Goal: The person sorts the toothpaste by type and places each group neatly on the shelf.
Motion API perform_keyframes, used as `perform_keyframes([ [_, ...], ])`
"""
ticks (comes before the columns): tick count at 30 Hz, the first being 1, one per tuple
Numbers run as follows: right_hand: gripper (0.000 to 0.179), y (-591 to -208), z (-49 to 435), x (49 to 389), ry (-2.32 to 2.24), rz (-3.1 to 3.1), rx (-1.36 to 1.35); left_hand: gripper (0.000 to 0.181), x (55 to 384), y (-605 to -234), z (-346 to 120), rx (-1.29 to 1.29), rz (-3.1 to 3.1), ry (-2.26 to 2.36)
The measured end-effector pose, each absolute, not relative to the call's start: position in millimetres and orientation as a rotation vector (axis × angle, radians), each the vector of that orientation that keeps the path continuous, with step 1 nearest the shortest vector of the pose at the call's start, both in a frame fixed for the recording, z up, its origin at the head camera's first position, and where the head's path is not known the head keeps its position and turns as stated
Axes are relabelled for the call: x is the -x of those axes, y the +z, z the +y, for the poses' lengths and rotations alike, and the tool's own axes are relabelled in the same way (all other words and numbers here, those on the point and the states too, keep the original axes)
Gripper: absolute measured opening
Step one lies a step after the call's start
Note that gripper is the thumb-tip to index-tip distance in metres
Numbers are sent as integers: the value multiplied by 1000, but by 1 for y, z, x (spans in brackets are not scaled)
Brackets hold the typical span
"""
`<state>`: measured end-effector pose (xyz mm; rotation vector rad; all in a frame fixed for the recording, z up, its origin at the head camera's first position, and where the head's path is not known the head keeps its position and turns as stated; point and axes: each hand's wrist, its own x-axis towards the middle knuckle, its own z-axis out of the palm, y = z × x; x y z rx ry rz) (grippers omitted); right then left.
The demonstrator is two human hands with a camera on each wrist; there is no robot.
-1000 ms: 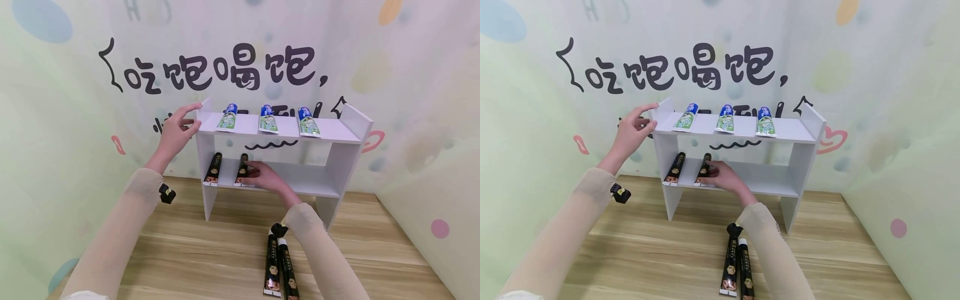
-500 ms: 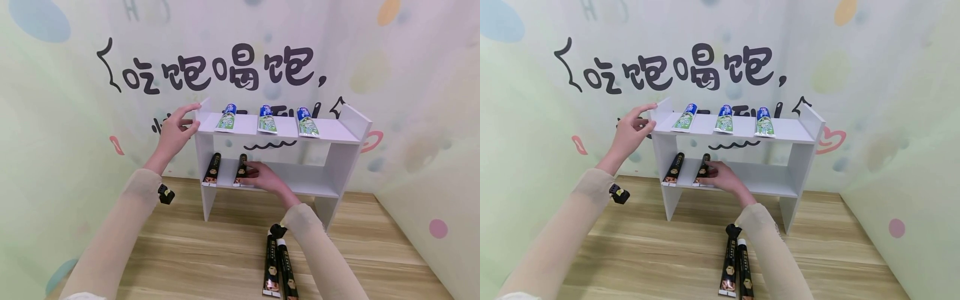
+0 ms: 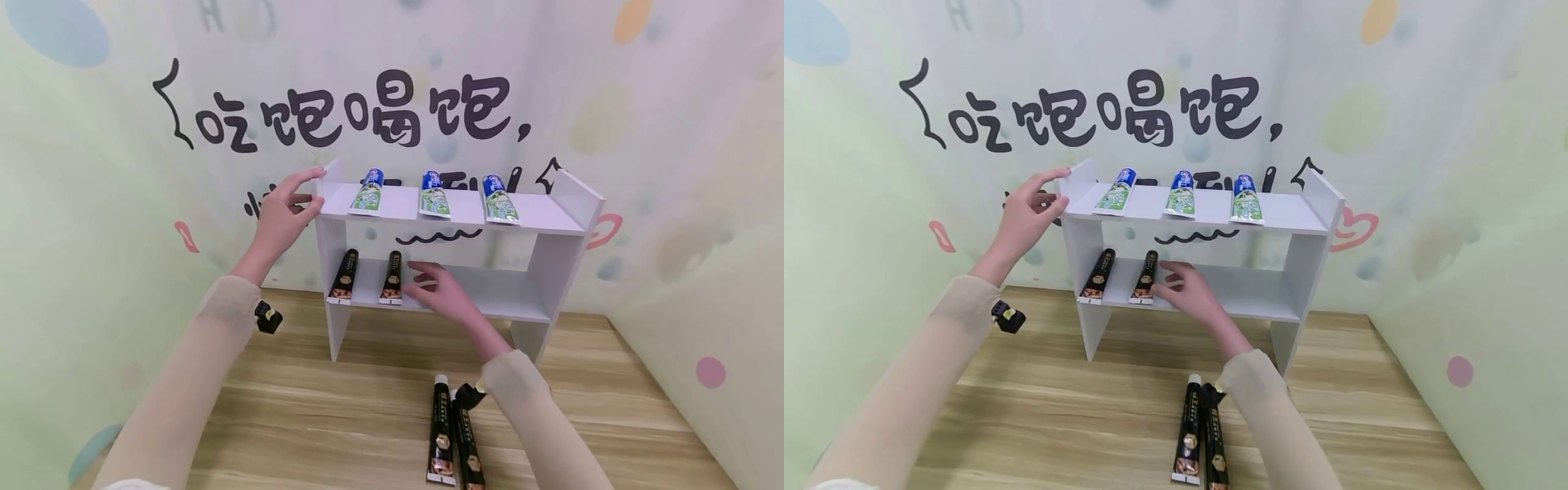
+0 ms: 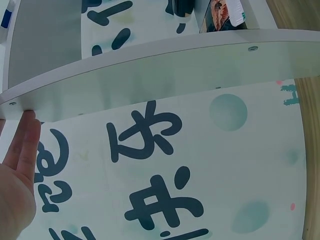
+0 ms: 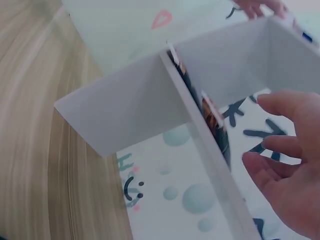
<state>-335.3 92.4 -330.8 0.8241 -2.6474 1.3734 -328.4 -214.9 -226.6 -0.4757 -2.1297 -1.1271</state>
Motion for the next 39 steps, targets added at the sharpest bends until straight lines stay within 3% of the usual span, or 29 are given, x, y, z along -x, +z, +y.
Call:
perform_keyframes([
  [17,51,-366,141,255,1431,-2345,-894,43,328,-226,-214,467,-2139,-1140],
  [39,60,-440,175,211,1261,-2552,-536,43,330,-227,-216,460,-2141,-1151],
])
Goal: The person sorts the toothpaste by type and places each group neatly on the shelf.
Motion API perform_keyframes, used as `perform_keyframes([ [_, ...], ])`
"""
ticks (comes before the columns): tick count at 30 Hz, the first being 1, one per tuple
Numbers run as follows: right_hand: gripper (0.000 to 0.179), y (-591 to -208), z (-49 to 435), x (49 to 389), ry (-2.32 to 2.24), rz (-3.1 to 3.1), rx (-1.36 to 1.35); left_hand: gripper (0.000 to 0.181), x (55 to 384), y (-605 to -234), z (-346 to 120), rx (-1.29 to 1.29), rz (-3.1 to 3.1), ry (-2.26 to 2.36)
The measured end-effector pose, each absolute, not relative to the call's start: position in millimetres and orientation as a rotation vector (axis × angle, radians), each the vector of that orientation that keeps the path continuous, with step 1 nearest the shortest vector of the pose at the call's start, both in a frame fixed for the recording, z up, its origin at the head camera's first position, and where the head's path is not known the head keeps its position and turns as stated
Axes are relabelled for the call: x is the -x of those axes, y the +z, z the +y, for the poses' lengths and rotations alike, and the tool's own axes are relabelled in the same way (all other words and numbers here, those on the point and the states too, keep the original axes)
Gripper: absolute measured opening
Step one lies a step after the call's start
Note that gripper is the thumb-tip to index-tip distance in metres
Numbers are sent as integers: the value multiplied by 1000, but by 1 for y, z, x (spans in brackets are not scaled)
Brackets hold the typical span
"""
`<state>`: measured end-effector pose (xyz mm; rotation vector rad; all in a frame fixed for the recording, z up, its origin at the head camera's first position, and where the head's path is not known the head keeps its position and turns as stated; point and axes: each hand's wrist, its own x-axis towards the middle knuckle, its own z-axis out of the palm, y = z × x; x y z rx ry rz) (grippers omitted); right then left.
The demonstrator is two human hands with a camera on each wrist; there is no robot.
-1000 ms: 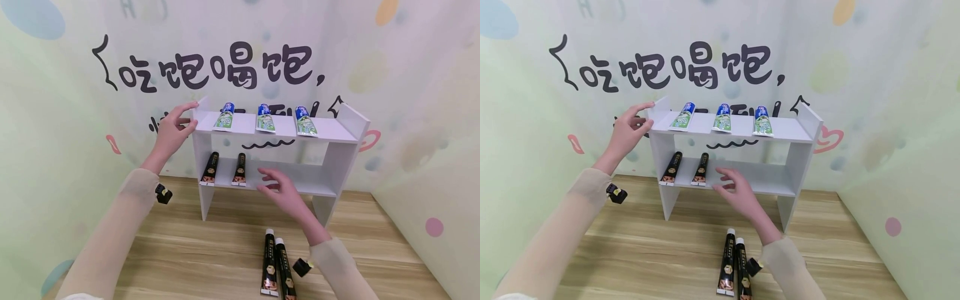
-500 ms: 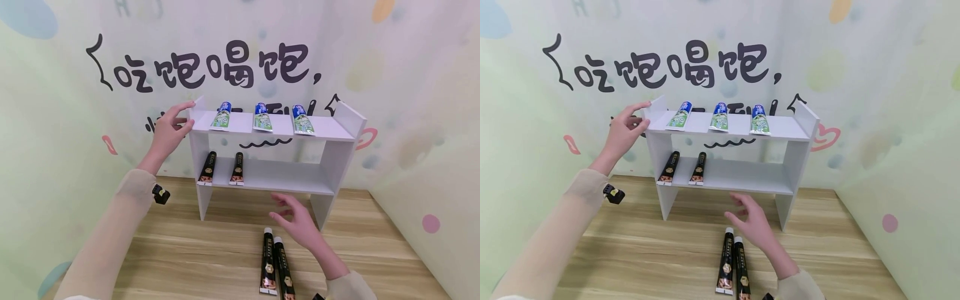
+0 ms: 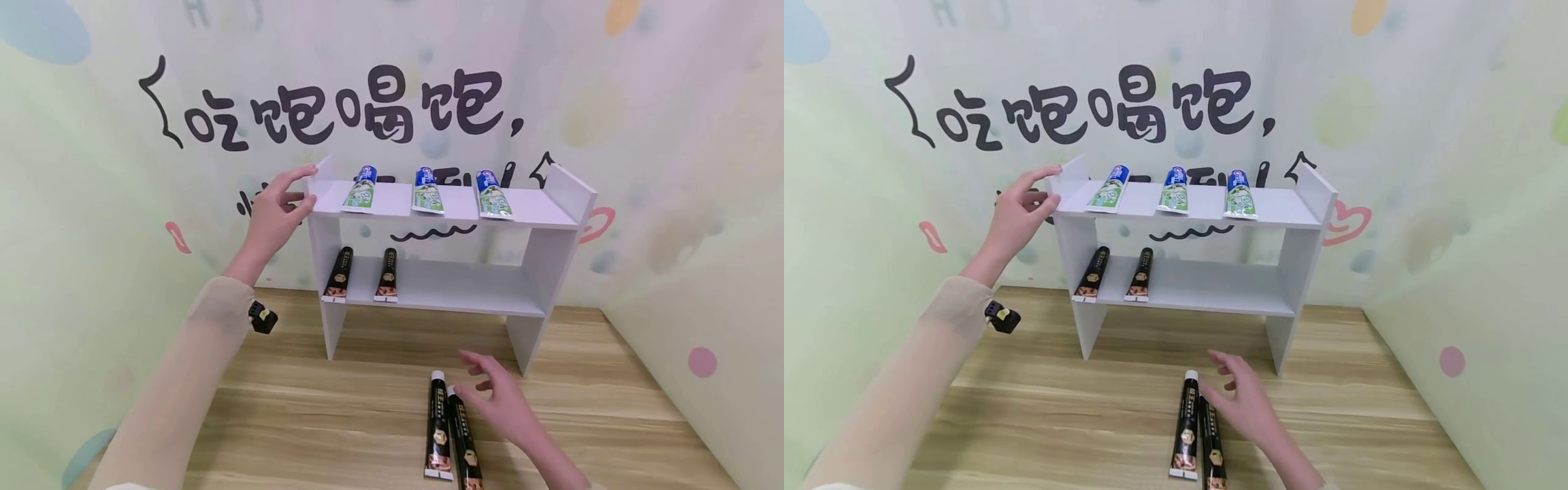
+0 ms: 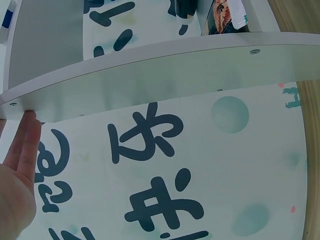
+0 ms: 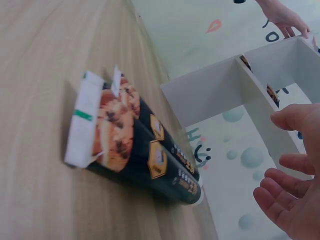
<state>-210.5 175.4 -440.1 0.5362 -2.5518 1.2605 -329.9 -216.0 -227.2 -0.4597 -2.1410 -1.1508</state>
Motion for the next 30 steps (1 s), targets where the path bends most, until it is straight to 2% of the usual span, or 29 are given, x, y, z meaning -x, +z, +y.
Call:
perform_keyframes([
  [13,72,-461,182,200,1266,-2722,-462,43,329,-227,-216,463,-2135,-1158],
  [20,80,-469,188,197,1195,-2818,-545,43,331,-226,-217,465,-2124,-1156],
  [30,81,-474,193,195,1195,-2903,-748,43,331,-228,-217,466,-2133,-1148],
])
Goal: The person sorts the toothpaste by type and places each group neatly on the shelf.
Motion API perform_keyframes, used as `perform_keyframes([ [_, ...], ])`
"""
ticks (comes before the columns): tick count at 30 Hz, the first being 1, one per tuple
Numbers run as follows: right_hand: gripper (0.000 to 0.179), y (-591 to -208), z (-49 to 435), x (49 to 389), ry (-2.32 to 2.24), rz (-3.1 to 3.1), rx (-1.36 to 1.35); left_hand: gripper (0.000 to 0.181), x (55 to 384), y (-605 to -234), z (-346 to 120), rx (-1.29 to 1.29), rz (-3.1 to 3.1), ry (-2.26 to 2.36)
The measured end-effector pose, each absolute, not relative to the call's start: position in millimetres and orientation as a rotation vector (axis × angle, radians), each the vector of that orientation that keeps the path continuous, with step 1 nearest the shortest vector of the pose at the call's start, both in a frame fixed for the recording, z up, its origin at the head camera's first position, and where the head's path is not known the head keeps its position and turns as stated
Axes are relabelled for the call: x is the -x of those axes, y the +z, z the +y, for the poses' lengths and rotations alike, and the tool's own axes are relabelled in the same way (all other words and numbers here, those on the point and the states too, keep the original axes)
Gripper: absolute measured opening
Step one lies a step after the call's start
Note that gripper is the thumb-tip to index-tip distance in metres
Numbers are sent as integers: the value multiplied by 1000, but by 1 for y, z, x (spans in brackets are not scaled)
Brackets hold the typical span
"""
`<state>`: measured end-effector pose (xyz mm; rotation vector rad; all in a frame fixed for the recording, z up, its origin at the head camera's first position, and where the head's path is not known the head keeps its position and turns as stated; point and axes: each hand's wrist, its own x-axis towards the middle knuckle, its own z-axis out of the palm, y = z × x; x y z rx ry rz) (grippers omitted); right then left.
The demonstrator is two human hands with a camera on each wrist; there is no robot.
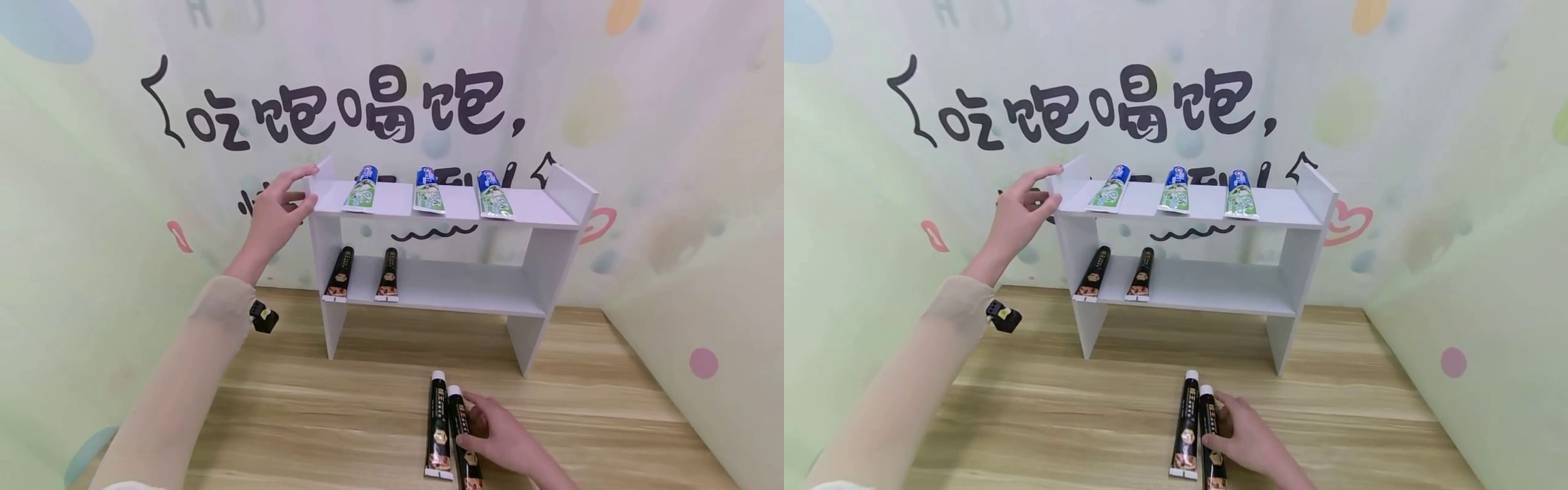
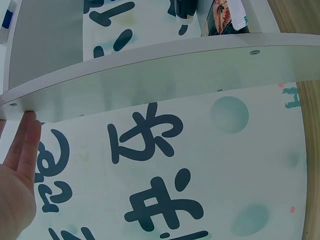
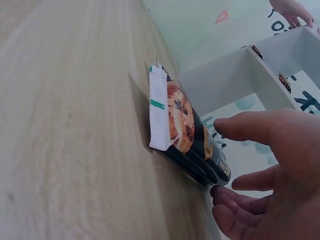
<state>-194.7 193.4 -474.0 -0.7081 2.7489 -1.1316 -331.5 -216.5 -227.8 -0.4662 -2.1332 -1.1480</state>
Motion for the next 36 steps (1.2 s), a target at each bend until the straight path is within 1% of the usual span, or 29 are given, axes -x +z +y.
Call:
perform_keyframes([
  [6,88,-473,191,192,-1142,2658,683,43,331,-226,-214,468,-2131,-1146],
  [12,94,-469,180,189,-1145,2608,561,43,330,-226,-215,467,-2120,-1142],
  [17,94,-466,173,189,-1079,2686,518,43,329,-225,-216,464,-2111,-1139],
  [26,92,-470,179,195,-1320,2474,485,43,329,-227,-216,457,-2128,-1143],
  [36,87,-471,189,195,-1437,2374,454,43,330,-227,-215,463,-2129,-1146],
])
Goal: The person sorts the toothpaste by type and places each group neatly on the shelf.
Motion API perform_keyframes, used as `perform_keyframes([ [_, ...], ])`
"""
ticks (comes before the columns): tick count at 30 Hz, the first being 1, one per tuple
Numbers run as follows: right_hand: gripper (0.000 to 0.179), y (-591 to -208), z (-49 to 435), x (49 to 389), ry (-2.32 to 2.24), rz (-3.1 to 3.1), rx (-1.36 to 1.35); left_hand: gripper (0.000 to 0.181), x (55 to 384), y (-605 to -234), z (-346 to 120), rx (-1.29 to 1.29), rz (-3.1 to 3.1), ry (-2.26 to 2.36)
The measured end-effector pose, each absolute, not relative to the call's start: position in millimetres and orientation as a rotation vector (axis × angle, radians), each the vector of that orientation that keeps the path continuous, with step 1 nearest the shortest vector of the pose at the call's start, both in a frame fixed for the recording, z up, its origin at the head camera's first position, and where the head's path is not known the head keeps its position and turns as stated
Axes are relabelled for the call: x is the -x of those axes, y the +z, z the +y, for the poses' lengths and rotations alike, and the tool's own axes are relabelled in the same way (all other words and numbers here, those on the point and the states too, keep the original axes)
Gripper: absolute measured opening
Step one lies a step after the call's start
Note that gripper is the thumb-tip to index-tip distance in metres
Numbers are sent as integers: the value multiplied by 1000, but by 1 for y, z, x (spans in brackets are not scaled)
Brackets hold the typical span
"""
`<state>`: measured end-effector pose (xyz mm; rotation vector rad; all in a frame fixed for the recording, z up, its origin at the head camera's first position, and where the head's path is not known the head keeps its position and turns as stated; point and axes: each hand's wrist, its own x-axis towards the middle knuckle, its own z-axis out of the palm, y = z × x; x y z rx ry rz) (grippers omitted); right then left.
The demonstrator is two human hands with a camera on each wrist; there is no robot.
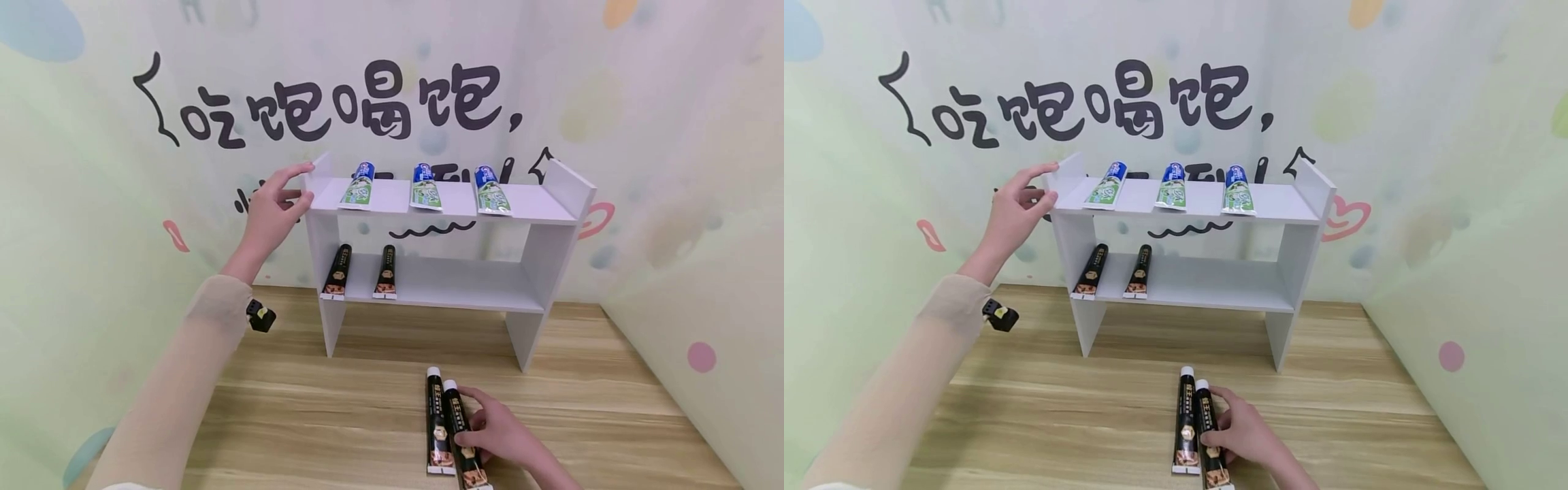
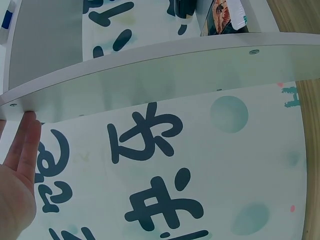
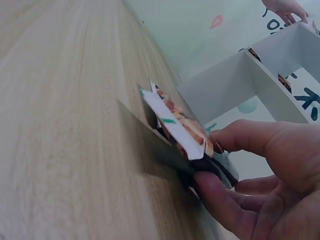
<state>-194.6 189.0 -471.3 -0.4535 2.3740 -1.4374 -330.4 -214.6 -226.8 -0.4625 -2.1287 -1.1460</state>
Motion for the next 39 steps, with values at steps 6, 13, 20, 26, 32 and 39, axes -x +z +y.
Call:
perform_keyframes([
  [6,88,-469,189,195,-1454,2380,454,43,331,-226,-215,468,-2127,-1149],
  [13,89,-460,188,198,-1470,2394,467,43,330,-227,-215,463,-2133,-1158],
  [20,88,-450,187,199,-1498,2393,471,44,329,-226,-215,465,-2136,-1158],
  [26,87,-441,187,201,-1500,2411,488,43,329,-226,-215,467,-2132,-1155],
  [32,86,-428,186,202,-1526,2415,489,43,328,-226,-216,467,-2134,-1144],
  [39,86,-407,187,204,-1514,2465,552,43,329,-227,-216,465,-2135,-1137],
])
